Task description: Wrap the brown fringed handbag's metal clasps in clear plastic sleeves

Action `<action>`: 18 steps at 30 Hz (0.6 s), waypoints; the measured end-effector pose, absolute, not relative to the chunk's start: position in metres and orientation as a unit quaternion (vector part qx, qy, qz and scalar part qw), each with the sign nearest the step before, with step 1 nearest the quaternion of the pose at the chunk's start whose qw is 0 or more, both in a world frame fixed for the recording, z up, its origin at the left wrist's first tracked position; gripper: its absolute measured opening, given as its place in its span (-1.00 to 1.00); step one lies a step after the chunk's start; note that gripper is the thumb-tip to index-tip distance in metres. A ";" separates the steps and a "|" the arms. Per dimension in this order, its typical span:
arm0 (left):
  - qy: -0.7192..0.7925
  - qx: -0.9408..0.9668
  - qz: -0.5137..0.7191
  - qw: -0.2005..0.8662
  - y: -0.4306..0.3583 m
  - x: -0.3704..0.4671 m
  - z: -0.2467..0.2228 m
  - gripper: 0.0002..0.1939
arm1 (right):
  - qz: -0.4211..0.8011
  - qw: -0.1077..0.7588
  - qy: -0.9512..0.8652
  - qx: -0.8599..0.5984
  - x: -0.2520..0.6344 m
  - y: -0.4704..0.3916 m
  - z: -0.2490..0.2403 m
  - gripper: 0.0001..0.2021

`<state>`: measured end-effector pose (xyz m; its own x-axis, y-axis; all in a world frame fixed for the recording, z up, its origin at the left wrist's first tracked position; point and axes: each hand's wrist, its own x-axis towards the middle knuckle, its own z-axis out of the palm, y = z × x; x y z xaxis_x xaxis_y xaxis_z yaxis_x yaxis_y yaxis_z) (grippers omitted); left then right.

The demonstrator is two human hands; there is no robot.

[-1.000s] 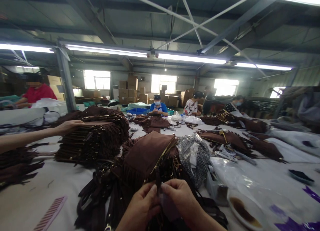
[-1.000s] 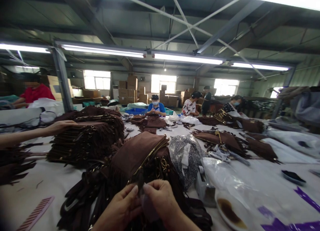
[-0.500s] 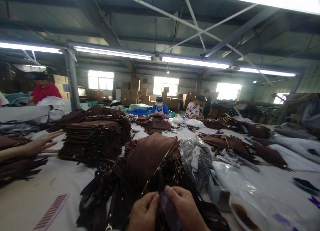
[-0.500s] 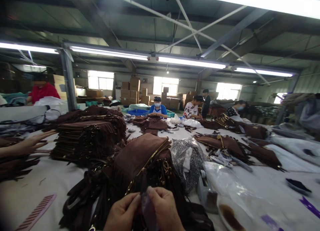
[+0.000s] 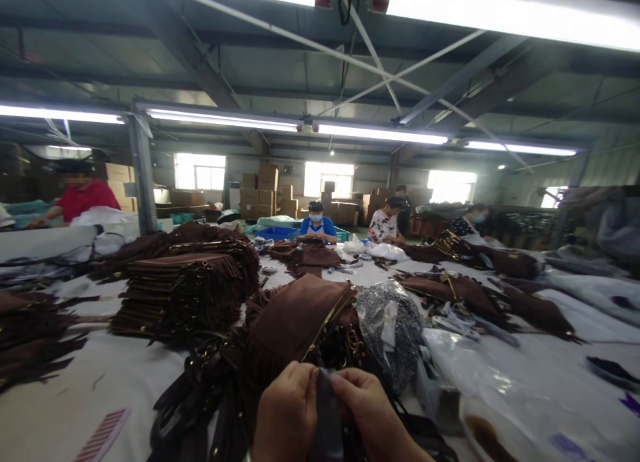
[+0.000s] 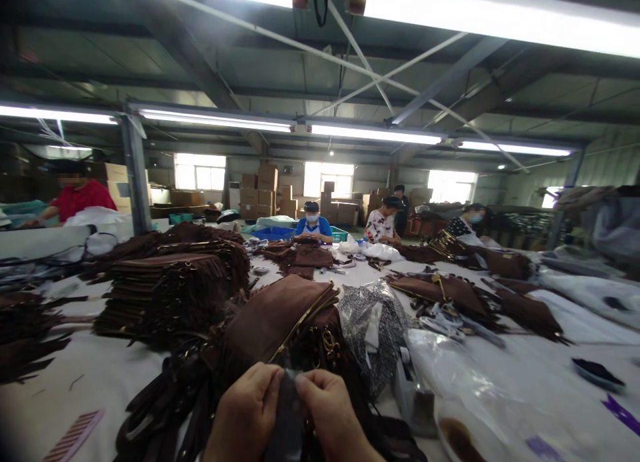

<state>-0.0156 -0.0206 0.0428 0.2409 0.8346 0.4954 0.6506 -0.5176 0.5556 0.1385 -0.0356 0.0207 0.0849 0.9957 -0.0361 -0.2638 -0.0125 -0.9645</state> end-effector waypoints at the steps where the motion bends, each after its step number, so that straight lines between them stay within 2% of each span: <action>1: 0.482 0.778 0.390 0.103 -0.018 -0.014 0.046 -0.66 | 0.546 0.579 -0.396 -0.457 0.138 -0.033 0.024 -0.51; 4: 0.492 0.762 0.413 0.077 -0.013 -0.011 0.059 -0.71 | 0.550 0.589 -0.376 -0.459 0.134 -0.025 0.036 -0.51; 7: 0.484 0.737 0.454 0.128 -0.014 -0.010 0.069 -0.74 | 0.546 0.600 -0.364 -0.458 0.129 -0.018 0.050 -0.54; 9: 0.482 0.699 0.486 0.209 -0.018 -0.010 0.068 -0.74 | 0.544 0.604 -0.362 -0.456 0.127 -0.015 0.056 -0.57; 12: 0.478 0.616 0.503 0.373 -0.026 -0.008 0.053 -0.53 | 0.538 0.597 -0.366 -0.469 0.126 -0.011 0.060 -0.58; 15: 0.455 0.543 0.458 0.537 -0.029 -0.003 0.037 -0.35 | 0.514 0.595 -0.376 -0.490 0.126 -0.005 0.060 -0.58; 18: 0.437 0.486 0.413 0.635 -0.024 0.004 0.033 -0.34 | 0.480 0.604 -0.393 -0.500 0.129 0.001 0.060 -0.60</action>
<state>0.0036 -0.0236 0.0334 0.2776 0.9484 -0.1529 -0.1002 0.1869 0.9773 0.1292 0.0014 0.0603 0.2303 0.9731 -0.0058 -0.1878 0.0386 -0.9815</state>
